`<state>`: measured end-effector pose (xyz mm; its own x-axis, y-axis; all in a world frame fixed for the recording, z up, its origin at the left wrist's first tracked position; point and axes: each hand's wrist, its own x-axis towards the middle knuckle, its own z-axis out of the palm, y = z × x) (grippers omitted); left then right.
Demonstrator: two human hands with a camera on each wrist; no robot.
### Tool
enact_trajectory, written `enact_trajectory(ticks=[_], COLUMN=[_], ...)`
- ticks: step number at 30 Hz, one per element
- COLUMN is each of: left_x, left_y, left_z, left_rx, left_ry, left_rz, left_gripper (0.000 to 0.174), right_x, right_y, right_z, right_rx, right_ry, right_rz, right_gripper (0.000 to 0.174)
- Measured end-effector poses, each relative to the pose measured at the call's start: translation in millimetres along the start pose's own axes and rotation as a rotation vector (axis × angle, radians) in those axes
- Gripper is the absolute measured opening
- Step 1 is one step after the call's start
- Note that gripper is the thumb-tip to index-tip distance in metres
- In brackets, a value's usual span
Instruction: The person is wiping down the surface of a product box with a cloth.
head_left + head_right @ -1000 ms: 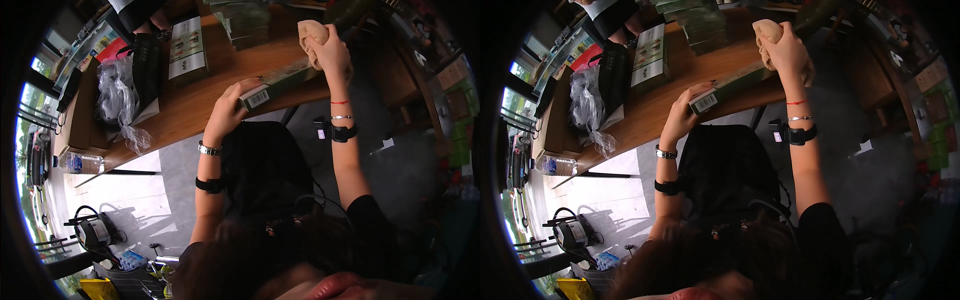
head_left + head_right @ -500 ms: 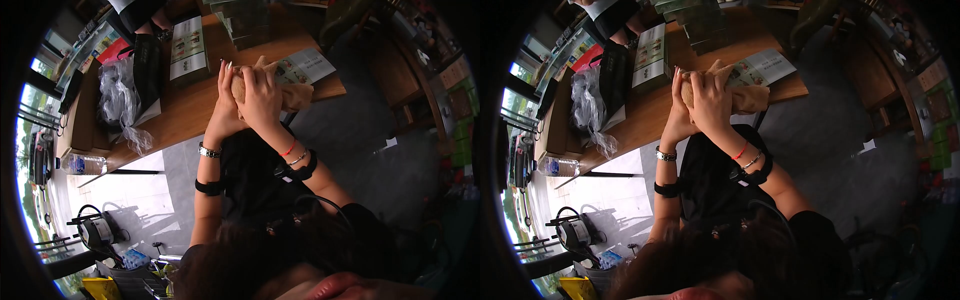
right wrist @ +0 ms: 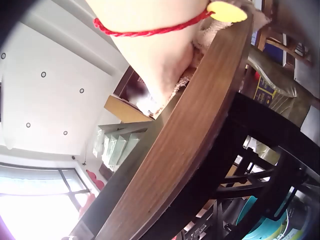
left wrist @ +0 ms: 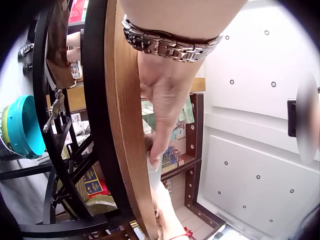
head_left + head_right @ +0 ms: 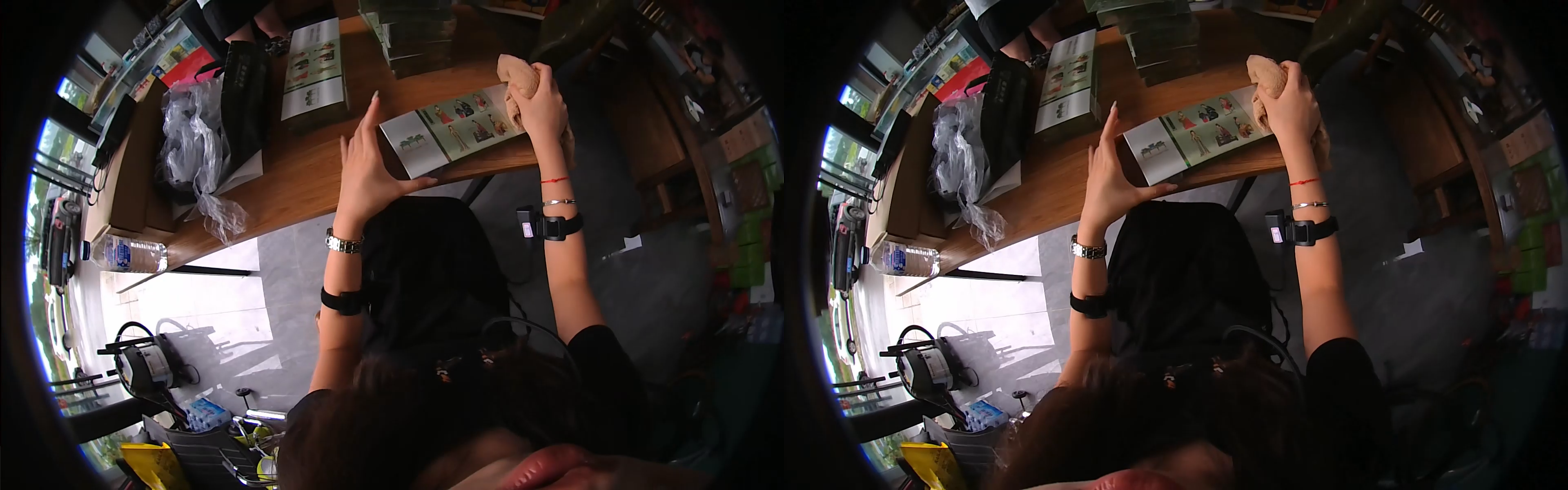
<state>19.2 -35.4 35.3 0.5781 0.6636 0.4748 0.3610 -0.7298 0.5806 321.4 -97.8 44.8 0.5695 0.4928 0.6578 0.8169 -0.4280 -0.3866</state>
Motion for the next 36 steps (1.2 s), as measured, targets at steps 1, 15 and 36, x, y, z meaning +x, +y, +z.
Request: enact_trajectory(ticks=[1,15,36], left_x=[-1.8,-0.6,0.7], left_y=[-1.0,-23.5,-9.1], left_z=[-0.2,6.7,4.5], left_rx=[0.002,-0.352,-0.199], left_ry=[0.023,0.070,0.049], left_rz=[-0.023,0.032,0.025], left_gripper=[0.136,0.140,0.142], right_x=[-0.3,-81.9,-28.5], right_y=[-3.8,-167.7,-69.9], right_z=[-5.3,2.7,25.8], right_rx=[0.056,0.549,-0.135], right_ry=[-0.067,-0.236,0.129], right_rz=[0.091,-0.390,-0.103], right_gripper=[0.050,0.050,0.042])
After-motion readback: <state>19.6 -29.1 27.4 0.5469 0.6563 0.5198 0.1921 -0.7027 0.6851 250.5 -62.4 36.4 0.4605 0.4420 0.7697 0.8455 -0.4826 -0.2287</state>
